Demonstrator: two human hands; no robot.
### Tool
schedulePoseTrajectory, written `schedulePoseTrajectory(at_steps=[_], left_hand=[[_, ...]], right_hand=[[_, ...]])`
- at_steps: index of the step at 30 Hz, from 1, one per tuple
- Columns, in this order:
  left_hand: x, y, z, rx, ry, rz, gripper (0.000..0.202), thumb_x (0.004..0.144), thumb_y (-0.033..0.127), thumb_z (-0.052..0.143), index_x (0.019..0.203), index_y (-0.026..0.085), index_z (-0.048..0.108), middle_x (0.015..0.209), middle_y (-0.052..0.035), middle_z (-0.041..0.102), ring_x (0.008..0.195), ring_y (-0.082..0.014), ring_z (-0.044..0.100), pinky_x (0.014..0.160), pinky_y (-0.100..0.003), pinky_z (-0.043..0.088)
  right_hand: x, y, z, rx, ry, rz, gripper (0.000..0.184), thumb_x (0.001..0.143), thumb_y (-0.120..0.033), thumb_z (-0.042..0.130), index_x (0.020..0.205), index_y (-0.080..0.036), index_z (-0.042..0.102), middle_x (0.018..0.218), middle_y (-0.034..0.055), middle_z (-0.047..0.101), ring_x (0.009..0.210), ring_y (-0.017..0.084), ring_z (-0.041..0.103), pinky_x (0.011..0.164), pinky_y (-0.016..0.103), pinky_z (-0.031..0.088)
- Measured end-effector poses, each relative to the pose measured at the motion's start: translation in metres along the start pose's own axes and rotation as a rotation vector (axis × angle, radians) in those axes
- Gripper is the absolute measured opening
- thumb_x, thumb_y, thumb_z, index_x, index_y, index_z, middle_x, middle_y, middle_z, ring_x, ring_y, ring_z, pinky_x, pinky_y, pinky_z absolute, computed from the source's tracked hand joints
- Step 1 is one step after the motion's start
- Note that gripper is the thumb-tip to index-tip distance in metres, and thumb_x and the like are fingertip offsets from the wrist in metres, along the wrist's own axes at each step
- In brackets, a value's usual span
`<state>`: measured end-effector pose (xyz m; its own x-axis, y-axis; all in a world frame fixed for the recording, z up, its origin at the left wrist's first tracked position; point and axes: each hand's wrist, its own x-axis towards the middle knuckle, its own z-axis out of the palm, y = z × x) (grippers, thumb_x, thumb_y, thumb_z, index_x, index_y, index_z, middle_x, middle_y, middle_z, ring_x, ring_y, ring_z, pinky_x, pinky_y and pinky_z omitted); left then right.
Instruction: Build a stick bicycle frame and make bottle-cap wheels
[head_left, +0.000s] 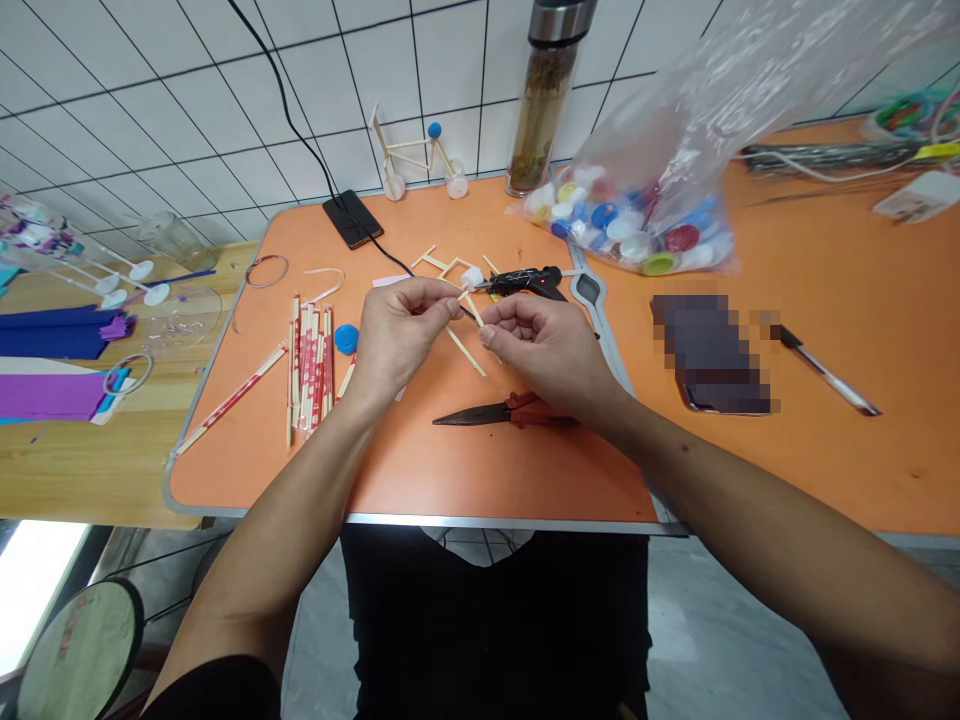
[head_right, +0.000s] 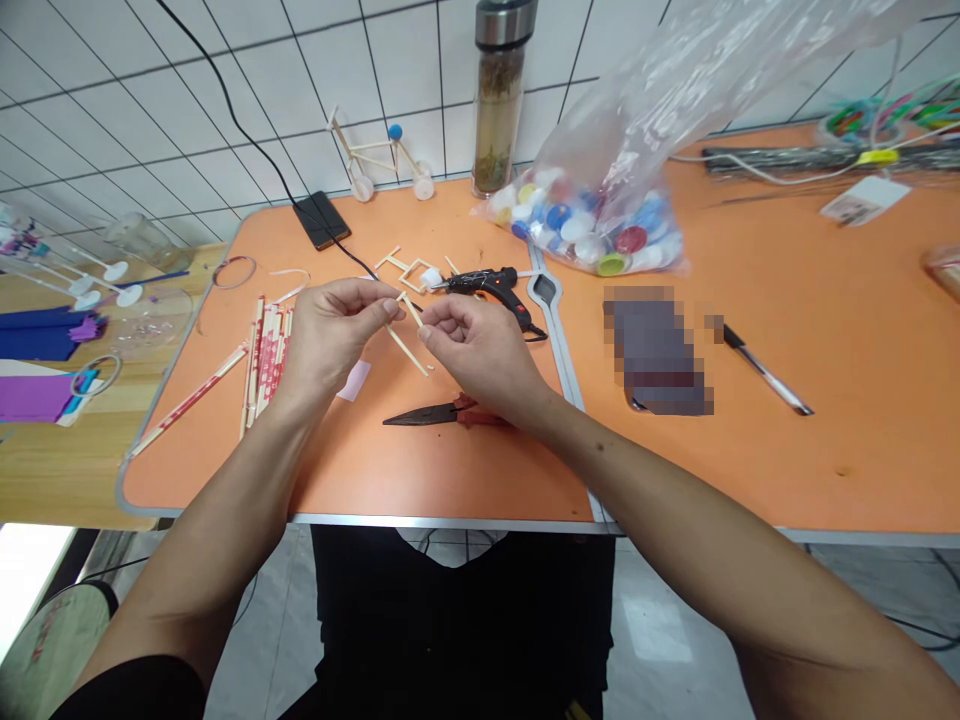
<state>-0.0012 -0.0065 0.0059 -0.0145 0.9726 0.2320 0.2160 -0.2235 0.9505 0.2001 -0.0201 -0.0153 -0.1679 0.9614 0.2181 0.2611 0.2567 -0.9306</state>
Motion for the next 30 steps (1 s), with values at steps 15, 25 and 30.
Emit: schedulePoseTrajectory(at_steps=[15, 25, 30], left_hand=[[-0.0013, 0.0015, 0.0028, 0.004, 0.028, -0.016, 0.008, 0.086, 0.02, 0.083, 0.09, 0.023, 0.09, 0.093, -0.0046, 0.088, 0.087, -0.0183, 0.08, 0.085, -0.031, 0.065], [-0.0013, 0.0013, 0.0019, 0.003, 0.02, -0.012, 0.006, 0.088, 0.018, 0.087, 0.09, 0.024, 0.09, 0.093, -0.0043, 0.087, 0.087, -0.0173, 0.08, 0.085, -0.03, 0.063], [-0.002, 0.002, 0.0021, 0.009, 0.02, -0.016, 0.007, 0.088, 0.018, 0.086, 0.09, 0.024, 0.09, 0.093, -0.0039, 0.087, 0.087, -0.0181, 0.08, 0.085, -0.03, 0.064]], right_hand=[[-0.0009, 0.0004, 0.001, 0.013, 0.036, 0.025, 0.015, 0.09, -0.034, 0.078, 0.096, -0.021, 0.077, 0.087, 0.0031, 0.076, 0.074, 0.017, 0.065, 0.067, 0.032, 0.05], [-0.0002, 0.0, 0.0011, 0.026, 0.05, 0.024, 0.016, 0.088, -0.034, 0.079, 0.094, -0.02, 0.076, 0.086, 0.003, 0.074, 0.074, 0.016, 0.064, 0.068, 0.032, 0.051], [0.0001, 0.0007, 0.0011, 0.012, 0.049, 0.027, 0.014, 0.089, -0.035, 0.081, 0.094, -0.022, 0.076, 0.086, 0.0028, 0.075, 0.072, 0.016, 0.064, 0.067, 0.032, 0.051]])
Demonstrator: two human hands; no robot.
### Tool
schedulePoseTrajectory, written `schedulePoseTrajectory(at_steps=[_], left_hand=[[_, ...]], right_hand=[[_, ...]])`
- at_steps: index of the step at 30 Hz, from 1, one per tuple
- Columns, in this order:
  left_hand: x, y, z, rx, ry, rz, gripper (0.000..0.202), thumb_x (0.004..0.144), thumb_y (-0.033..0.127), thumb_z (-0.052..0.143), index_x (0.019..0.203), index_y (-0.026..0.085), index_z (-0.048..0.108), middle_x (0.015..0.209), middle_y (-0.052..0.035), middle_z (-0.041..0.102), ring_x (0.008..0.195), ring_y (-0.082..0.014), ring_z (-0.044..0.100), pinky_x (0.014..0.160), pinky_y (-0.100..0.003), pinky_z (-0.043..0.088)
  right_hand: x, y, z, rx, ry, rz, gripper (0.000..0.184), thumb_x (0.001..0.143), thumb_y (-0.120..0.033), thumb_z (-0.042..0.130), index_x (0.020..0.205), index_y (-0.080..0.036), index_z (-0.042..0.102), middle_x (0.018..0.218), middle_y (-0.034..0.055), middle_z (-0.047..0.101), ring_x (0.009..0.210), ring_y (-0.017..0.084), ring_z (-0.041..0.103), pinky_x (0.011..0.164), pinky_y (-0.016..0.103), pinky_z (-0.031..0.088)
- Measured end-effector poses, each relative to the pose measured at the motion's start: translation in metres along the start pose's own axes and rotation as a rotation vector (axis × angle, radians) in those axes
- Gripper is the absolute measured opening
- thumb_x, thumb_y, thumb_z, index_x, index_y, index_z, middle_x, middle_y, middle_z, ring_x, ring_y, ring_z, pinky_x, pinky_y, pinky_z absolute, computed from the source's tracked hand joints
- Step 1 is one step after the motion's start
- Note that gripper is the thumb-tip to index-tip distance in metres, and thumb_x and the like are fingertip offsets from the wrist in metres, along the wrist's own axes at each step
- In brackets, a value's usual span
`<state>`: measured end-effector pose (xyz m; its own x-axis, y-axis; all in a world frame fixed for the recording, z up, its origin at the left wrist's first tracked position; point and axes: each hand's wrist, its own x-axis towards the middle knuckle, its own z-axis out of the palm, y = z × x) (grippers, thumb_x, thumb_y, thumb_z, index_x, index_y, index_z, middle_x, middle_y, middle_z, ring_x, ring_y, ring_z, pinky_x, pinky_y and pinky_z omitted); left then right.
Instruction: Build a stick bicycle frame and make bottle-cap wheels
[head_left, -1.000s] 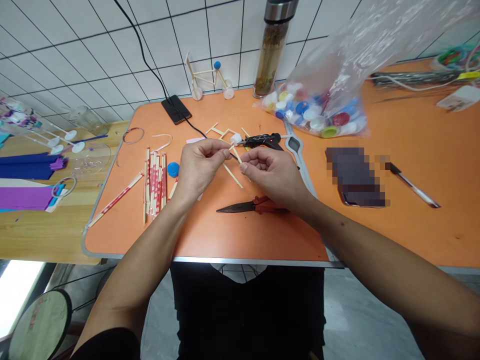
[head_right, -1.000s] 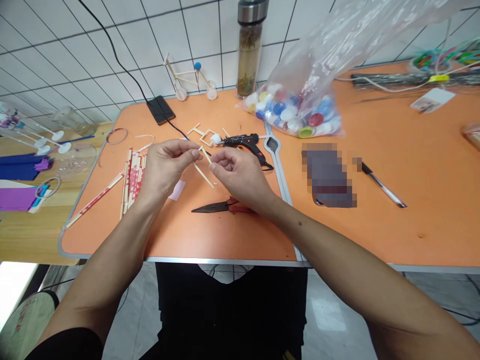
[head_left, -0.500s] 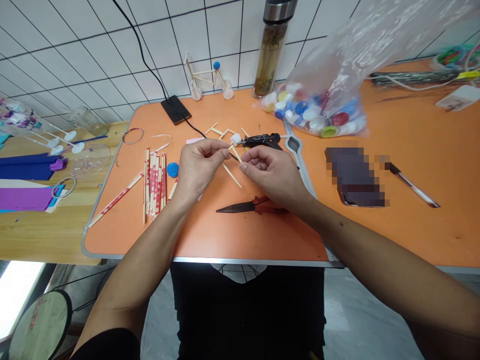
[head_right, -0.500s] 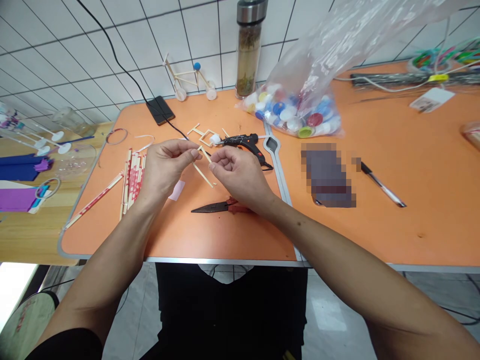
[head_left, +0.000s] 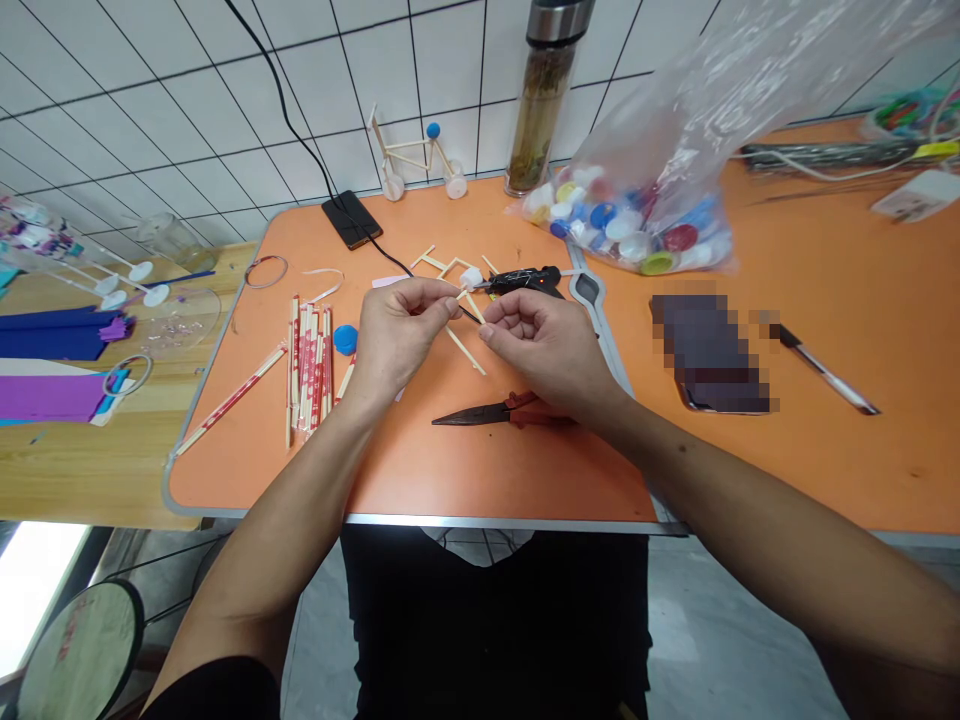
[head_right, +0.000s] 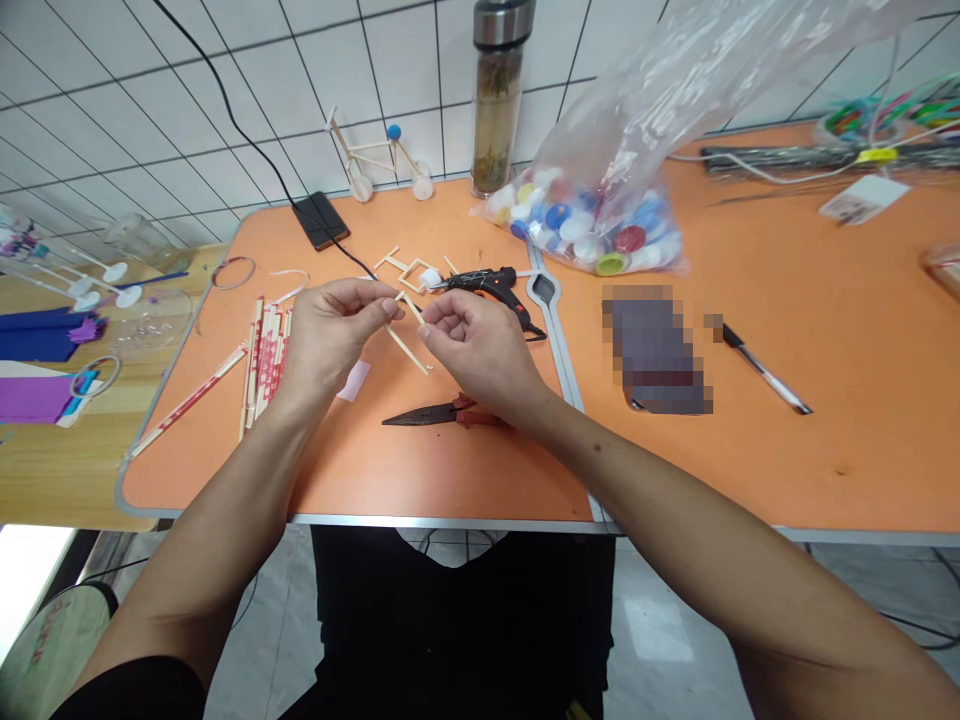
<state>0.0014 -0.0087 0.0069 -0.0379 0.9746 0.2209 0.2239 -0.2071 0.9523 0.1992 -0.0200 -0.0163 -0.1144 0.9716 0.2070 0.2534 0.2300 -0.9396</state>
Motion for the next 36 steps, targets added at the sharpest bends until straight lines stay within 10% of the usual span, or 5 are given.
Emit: schedulePoseTrajectory(at_steps=[36], left_hand=[[-0.0005, -0.0019, 0.0008, 0.055, 0.006, 0.044, 0.01, 0.087, 0.02, 0.081, 0.089, 0.025, 0.09, 0.092, -0.0031, 0.087, 0.087, -0.019, 0.079, 0.084, -0.032, 0.063]], right_hand=[[-0.0006, -0.0006, 0.0015, -0.007, 0.015, -0.023, 0.01, 0.088, -0.03, 0.079, 0.093, -0.021, 0.077, 0.087, 0.0029, 0.076, 0.071, 0.015, 0.062, 0.067, 0.031, 0.051]])
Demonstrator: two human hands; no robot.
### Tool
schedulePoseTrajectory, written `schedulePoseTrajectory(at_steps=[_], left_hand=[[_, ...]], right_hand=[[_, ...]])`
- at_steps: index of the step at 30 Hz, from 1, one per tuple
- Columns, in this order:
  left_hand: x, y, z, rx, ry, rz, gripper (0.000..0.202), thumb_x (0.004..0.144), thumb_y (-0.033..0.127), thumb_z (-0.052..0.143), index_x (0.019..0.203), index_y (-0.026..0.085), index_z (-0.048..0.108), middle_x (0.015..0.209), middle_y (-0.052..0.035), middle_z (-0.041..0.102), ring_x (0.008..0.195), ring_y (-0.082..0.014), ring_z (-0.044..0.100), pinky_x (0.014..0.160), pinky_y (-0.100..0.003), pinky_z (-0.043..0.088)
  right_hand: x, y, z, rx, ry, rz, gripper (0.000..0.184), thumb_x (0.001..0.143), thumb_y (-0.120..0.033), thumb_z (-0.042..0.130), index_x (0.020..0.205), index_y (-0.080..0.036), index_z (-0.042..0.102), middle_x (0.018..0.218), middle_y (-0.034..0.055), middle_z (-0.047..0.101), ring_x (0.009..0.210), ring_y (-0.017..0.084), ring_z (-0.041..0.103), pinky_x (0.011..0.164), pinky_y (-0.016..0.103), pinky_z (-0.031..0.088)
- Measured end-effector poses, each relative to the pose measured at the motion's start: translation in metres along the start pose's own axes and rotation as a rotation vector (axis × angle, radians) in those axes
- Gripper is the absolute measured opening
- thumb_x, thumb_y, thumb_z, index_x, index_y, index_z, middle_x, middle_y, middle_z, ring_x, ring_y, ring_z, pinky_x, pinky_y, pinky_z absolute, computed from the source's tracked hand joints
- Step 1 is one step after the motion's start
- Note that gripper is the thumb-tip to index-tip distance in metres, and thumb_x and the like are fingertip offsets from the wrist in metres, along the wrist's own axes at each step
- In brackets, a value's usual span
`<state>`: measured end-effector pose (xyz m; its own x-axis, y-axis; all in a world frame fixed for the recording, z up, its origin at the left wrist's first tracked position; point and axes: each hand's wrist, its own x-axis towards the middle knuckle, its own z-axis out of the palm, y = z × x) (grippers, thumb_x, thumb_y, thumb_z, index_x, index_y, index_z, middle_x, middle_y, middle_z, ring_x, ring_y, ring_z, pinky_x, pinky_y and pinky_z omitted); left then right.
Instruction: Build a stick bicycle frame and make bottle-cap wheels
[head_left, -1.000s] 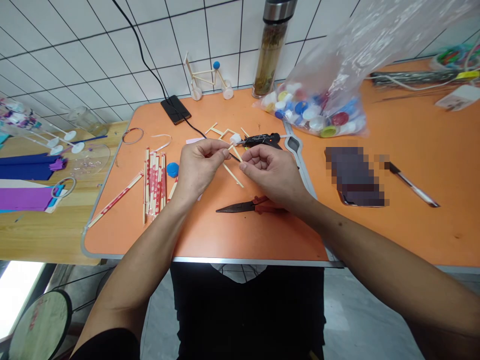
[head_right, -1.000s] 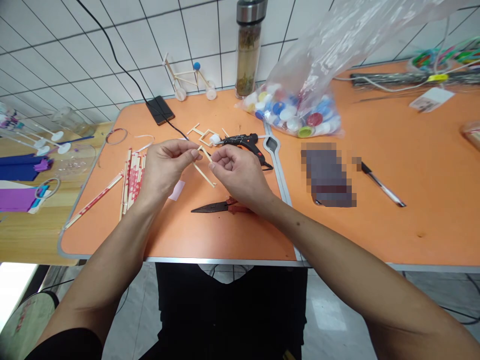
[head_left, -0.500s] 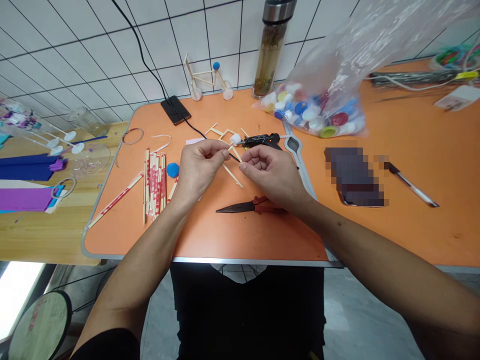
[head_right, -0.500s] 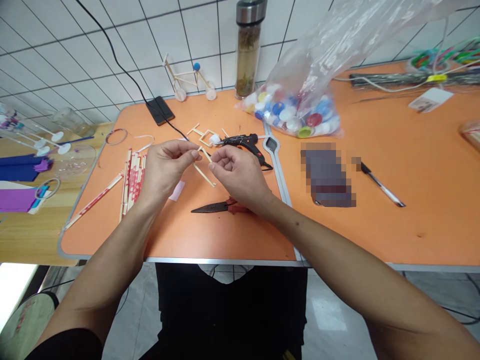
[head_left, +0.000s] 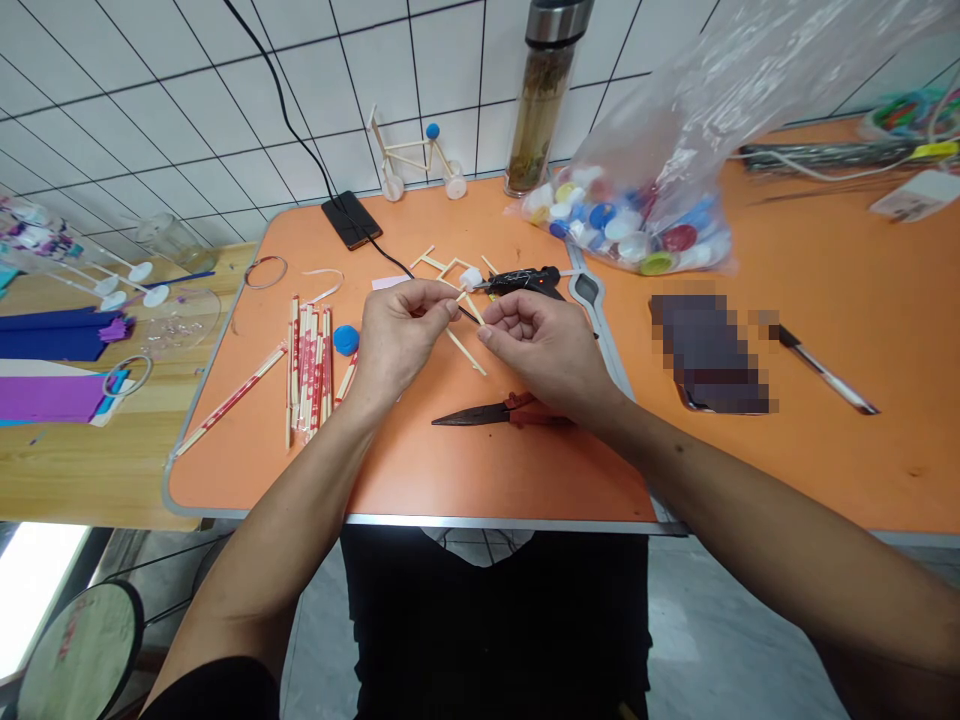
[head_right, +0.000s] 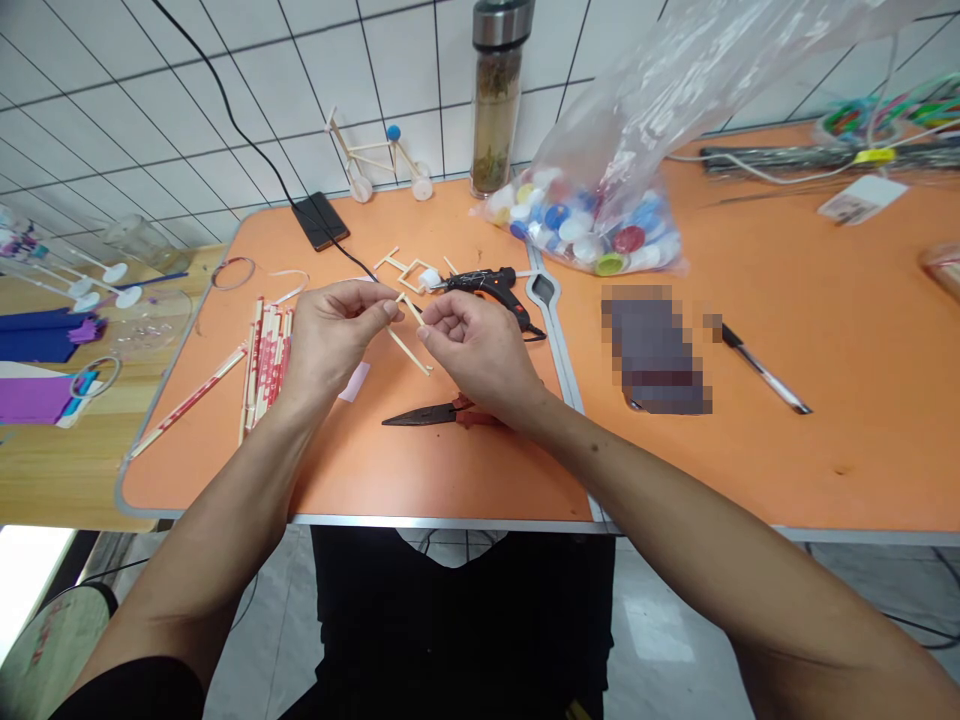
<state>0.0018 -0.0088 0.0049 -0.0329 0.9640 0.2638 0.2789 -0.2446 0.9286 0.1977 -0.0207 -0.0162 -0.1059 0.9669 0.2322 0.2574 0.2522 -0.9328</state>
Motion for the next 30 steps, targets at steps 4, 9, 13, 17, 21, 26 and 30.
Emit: schedulePoseTrajectory(at_steps=[4, 9, 13, 17, 21, 26, 30], left_hand=[[0.0007, -0.0006, 0.0, -0.013, -0.005, -0.008, 0.009, 0.086, 0.019, 0.081, 0.089, 0.023, 0.089, 0.091, -0.0037, 0.087, 0.087, -0.0191, 0.08, 0.084, -0.032, 0.064], [0.0033, -0.0029, -0.0008, -0.082, -0.039, -0.035, 0.014, 0.083, 0.017, 0.086, 0.096, 0.022, 0.09, 0.085, -0.0038, 0.085, 0.083, -0.0192, 0.081, 0.081, -0.031, 0.064], [0.0042, -0.0041, -0.0012, -0.116, -0.062, -0.032, 0.012, 0.083, 0.019, 0.087, 0.094, 0.021, 0.09, 0.085, -0.0044, 0.085, 0.082, -0.0185, 0.08, 0.08, -0.03, 0.063], [0.0036, -0.003, -0.0017, -0.152, -0.066, -0.044, 0.008, 0.085, 0.025, 0.089, 0.093, 0.022, 0.09, 0.088, -0.0047, 0.086, 0.084, -0.0183, 0.081, 0.084, -0.03, 0.063], [0.0042, -0.0029, -0.0031, -0.197, -0.09, -0.075, 0.014, 0.083, 0.032, 0.093, 0.091, 0.022, 0.09, 0.086, -0.0048, 0.086, 0.083, -0.0188, 0.081, 0.084, -0.031, 0.063], [0.0052, -0.0019, -0.0047, -0.217, -0.115, -0.101, 0.022, 0.081, 0.038, 0.096, 0.092, 0.02, 0.09, 0.085, -0.006, 0.086, 0.082, -0.0188, 0.08, 0.086, -0.031, 0.063], [0.0055, -0.0012, -0.0051, -0.23, -0.121, -0.115, 0.019, 0.081, 0.036, 0.095, 0.09, 0.02, 0.09, 0.081, -0.0053, 0.085, 0.077, -0.0171, 0.078, 0.083, -0.03, 0.062]], right_hand=[[-0.0004, -0.0004, -0.0006, -0.018, -0.002, -0.003, 0.01, 0.089, -0.029, 0.078, 0.094, -0.021, 0.077, 0.087, 0.0026, 0.076, 0.071, 0.015, 0.061, 0.067, 0.031, 0.051], [0.0001, 0.0026, -0.0011, -0.067, -0.005, -0.039, 0.009, 0.091, -0.028, 0.076, 0.096, -0.02, 0.077, 0.085, 0.0016, 0.074, 0.07, 0.014, 0.06, 0.068, 0.031, 0.05], [0.001, 0.006, -0.0008, -0.089, -0.005, -0.057, 0.009, 0.092, -0.027, 0.076, 0.097, -0.02, 0.077, 0.083, 0.0008, 0.074, 0.069, 0.014, 0.059, 0.067, 0.03, 0.048], [0.0009, 0.0074, -0.0011, -0.114, 0.0, -0.101, 0.006, 0.093, -0.025, 0.075, 0.096, -0.02, 0.076, 0.081, 0.0005, 0.073, 0.069, 0.014, 0.059, 0.067, 0.03, 0.048], [0.0003, 0.007, -0.0012, -0.161, 0.015, -0.176, 0.003, 0.092, -0.02, 0.074, 0.094, -0.02, 0.076, 0.081, 0.0004, 0.074, 0.07, 0.014, 0.059, 0.071, 0.031, 0.049], [-0.0001, 0.0066, -0.0007, -0.186, 0.021, -0.206, 0.004, 0.092, -0.017, 0.073, 0.094, -0.02, 0.076, 0.083, 0.0007, 0.075, 0.071, 0.015, 0.059, 0.073, 0.031, 0.049], [0.0005, 0.0082, -0.0011, -0.194, 0.022, -0.24, 0.006, 0.091, -0.014, 0.072, 0.091, -0.02, 0.074, 0.083, 0.0006, 0.073, 0.072, 0.015, 0.058, 0.073, 0.031, 0.048]])
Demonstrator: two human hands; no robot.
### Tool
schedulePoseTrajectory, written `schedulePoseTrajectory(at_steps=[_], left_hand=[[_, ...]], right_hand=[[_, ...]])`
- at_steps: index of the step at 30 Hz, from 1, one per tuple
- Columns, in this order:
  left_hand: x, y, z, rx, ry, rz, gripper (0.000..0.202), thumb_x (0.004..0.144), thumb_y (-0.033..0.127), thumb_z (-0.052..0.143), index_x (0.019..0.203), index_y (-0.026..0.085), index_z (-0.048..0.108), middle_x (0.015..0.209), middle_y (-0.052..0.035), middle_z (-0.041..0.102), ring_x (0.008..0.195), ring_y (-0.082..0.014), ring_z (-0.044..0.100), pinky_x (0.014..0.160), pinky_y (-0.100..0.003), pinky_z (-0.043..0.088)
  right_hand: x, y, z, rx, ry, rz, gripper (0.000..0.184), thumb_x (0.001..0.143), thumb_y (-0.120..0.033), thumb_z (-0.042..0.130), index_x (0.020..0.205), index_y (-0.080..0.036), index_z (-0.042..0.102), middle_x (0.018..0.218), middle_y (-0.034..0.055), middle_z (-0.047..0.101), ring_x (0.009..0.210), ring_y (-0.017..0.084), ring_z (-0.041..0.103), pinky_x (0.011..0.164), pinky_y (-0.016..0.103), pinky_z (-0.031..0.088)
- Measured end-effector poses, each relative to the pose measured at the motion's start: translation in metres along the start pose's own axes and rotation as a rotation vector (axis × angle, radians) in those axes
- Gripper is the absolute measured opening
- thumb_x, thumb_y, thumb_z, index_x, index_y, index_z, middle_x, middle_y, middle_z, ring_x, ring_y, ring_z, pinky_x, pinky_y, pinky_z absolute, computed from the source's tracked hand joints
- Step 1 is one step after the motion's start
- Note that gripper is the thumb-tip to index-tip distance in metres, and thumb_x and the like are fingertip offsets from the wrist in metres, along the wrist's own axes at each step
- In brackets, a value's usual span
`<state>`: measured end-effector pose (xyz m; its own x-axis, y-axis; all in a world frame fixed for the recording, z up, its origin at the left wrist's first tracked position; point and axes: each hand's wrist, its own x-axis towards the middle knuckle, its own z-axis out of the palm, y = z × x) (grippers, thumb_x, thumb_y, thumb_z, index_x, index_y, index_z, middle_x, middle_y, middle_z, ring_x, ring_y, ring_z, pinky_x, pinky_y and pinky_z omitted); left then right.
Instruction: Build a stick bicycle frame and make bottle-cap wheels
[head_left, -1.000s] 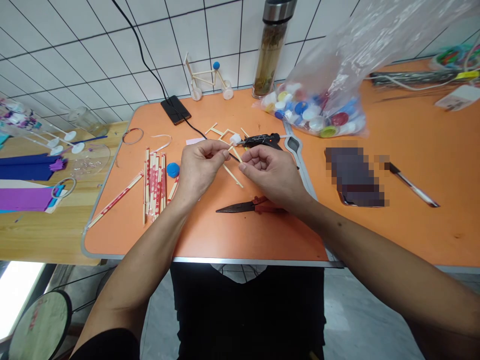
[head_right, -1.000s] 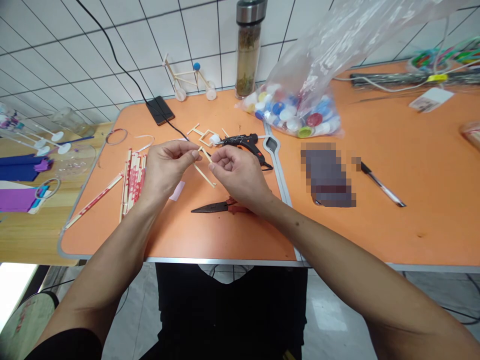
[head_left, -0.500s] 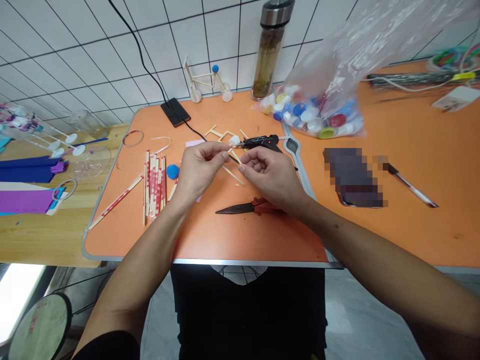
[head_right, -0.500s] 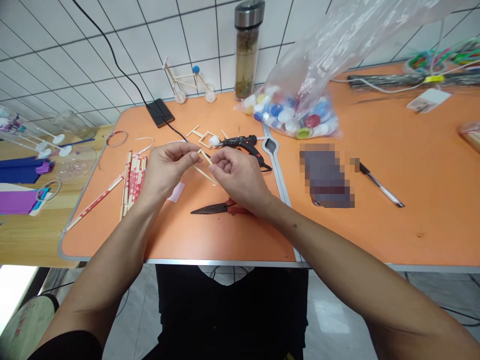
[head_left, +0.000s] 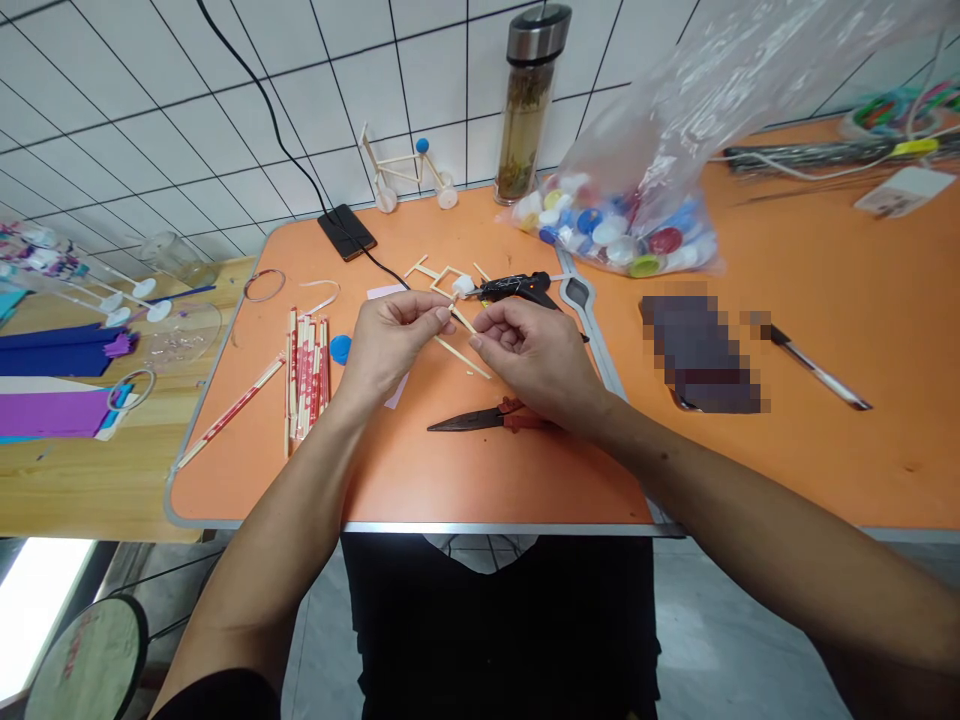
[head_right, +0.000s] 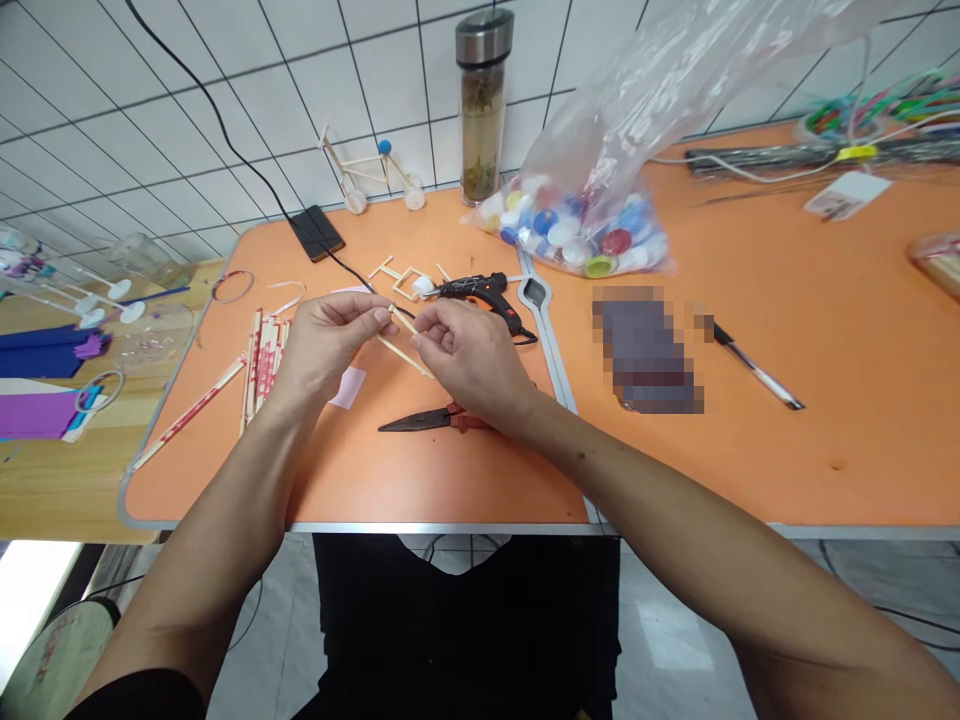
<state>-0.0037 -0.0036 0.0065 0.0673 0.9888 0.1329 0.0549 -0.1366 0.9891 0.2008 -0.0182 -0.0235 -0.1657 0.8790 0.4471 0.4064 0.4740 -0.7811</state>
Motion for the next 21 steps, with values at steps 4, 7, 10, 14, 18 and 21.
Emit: schedulePoseTrajectory(at_steps=[4, 7, 10, 14, 18, 21], left_hand=[[0.0013, -0.0011, -0.0003, -0.043, -0.01, -0.026, 0.018, 0.077, 0.032, 0.096, 0.087, 0.019, 0.088, 0.078, -0.004, 0.083, 0.075, -0.0158, 0.076, 0.081, -0.029, 0.06], [0.0019, -0.0015, -0.0004, -0.053, -0.017, -0.038, 0.017, 0.077, 0.032, 0.095, 0.086, 0.019, 0.087, 0.077, -0.004, 0.083, 0.074, -0.0153, 0.075, 0.08, -0.028, 0.059], [0.0017, -0.0006, -0.0001, -0.042, -0.024, -0.044, 0.017, 0.077, 0.033, 0.095, 0.084, 0.019, 0.086, 0.077, -0.0044, 0.082, 0.074, -0.0153, 0.074, 0.08, -0.028, 0.058], [0.0013, 0.0008, 0.0008, -0.046, -0.025, -0.057, 0.02, 0.075, 0.034, 0.096, 0.082, 0.018, 0.085, 0.075, -0.0045, 0.081, 0.072, -0.0153, 0.072, 0.079, -0.029, 0.058], [0.0019, 0.0011, 0.0016, -0.062, -0.026, -0.071, 0.021, 0.074, 0.034, 0.097, 0.081, 0.018, 0.085, 0.073, -0.004, 0.08, 0.07, -0.0147, 0.071, 0.077, -0.029, 0.057], [0.0027, 0.0005, 0.0018, -0.062, -0.017, -0.092, 0.024, 0.072, 0.035, 0.1, 0.081, 0.019, 0.084, 0.073, -0.0036, 0.079, 0.07, -0.0152, 0.071, 0.076, -0.029, 0.057]], right_hand=[[-0.0001, 0.0004, -0.0004, -0.002, -0.009, -0.006, 0.007, 0.091, -0.014, 0.072, 0.091, -0.02, 0.074, 0.082, 0.0004, 0.071, 0.072, 0.015, 0.057, 0.071, 0.031, 0.046], [-0.0002, -0.0009, -0.0005, -0.002, -0.009, -0.011, 0.007, 0.091, -0.013, 0.072, 0.091, -0.02, 0.074, 0.083, 0.0005, 0.071, 0.073, 0.015, 0.058, 0.073, 0.031, 0.046], [0.0, -0.002, -0.0007, -0.002, -0.013, -0.008, 0.008, 0.09, -0.012, 0.072, 0.09, -0.02, 0.074, 0.083, 0.0004, 0.071, 0.073, 0.015, 0.058, 0.073, 0.031, 0.046], [0.0004, -0.0024, -0.0013, -0.003, -0.02, -0.007, 0.008, 0.091, -0.012, 0.072, 0.09, -0.02, 0.073, 0.083, 0.0006, 0.071, 0.073, 0.015, 0.057, 0.073, 0.032, 0.046], [0.0006, -0.003, -0.0018, -0.013, -0.022, -0.005, 0.009, 0.09, -0.011, 0.073, 0.089, -0.02, 0.073, 0.082, -0.0002, 0.07, 0.071, 0.014, 0.056, 0.072, 0.031, 0.045], [0.0006, -0.0028, -0.0017, -0.023, -0.017, -0.013, 0.01, 0.09, -0.01, 0.073, 0.089, -0.02, 0.073, 0.081, -0.0007, 0.07, 0.071, 0.014, 0.055, 0.073, 0.031, 0.045]])
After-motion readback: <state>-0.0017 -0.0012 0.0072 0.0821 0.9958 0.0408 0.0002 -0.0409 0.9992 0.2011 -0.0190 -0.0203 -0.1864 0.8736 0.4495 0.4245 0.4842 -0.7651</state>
